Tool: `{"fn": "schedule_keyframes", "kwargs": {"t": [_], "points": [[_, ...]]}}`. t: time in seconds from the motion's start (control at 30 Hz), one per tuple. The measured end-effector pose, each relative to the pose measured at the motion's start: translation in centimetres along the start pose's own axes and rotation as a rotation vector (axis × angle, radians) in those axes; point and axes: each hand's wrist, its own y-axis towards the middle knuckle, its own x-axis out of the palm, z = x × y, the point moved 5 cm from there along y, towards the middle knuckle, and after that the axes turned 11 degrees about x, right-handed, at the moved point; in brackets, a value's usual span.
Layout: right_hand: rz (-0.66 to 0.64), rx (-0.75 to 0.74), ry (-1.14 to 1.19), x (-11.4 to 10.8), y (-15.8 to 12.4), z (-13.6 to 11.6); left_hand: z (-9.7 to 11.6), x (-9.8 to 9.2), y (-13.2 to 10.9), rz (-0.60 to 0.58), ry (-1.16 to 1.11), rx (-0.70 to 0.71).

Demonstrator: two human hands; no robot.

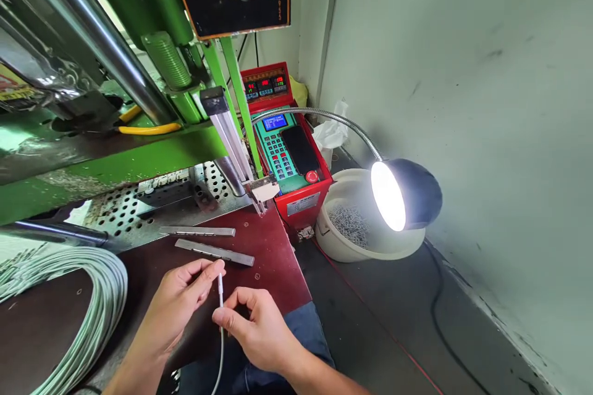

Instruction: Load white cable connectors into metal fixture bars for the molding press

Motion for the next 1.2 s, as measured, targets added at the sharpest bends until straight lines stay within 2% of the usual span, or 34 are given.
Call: {"fn": "schedule_keyframes", "kwargs": {"t": [0.17,0.23,0.33,0.43,0.53,0.6,0.63,0.7,0.77,0.83,0.9,0.97,1.03,1.1,1.2], "points": [[0.053,-0.037,-0.087,-0.1,0.1,-0.3,0.4,0.6,-1.5,-0.088,-0.066,0.056],[0.064,-0.066,-0.209,0.0,0.1,-0.6,0.0,0.6,-2.4,-0.089,-0.119,0.086],[0.044,-0.102,-0.511,0.7,-0.2,-1.7,-1.8,-0.9,-3.7,0.106,-0.280,0.071],[0.029,-0.157,-0.719,1.6,-0.5,-3.9,-4.2,-2.1,-5.0,0.295,-0.618,-0.010],[0.037,-0.334,-0.825,3.1,-0.4,-8.1,-5.6,-2.2,-6.0,0.329,-0.829,-0.061],[0.085,-0.565,-0.915,4.5,0.0,-12.0,-6.1,-2.1,-6.7,0.338,-0.841,-0.065],[0.151,-0.702,-0.969,5.2,0.2,-14.1,-6.3,-2.1,-6.9,0.342,-0.834,-0.065],[0.363,-0.968,-1.093,6.6,1.0,-18.3,-6.7,-2.0,-7.3,0.337,-0.819,-0.058],[0.555,-1.079,-1.266,8.0,2.7,-21.5,-7.2,-2.0,-7.6,0.318,-0.838,-0.046],[0.708,-1.062,-1.432,9.0,4.8,-23.9,-7.7,-2.1,-7.8,0.307,-0.897,-0.035],[0.812,-0.970,-1.575,9.6,6.8,-25.4,-8.2,-2.3,-8.0,0.297,-0.957,-0.031],[0.868,-0.872,-1.683,9.9,8.4,-26.2,-8.4,-2.7,-8.2,0.307,-0.990,-0.024],[0.877,-0.833,-1.744,10.2,9.0,-26.4,-8.4,-3.1,-8.4,0.334,-0.999,-0.019],[0.847,-0.890,-1.710,10.5,8.1,-26.2,-8.3,-3.6,-8.5,0.359,-1.001,-0.017],[0.722,-1.014,-1.392,10.4,3.9,-25.0,-8.1,-4.0,-8.4,0.370,-1.004,-0.019]]}}
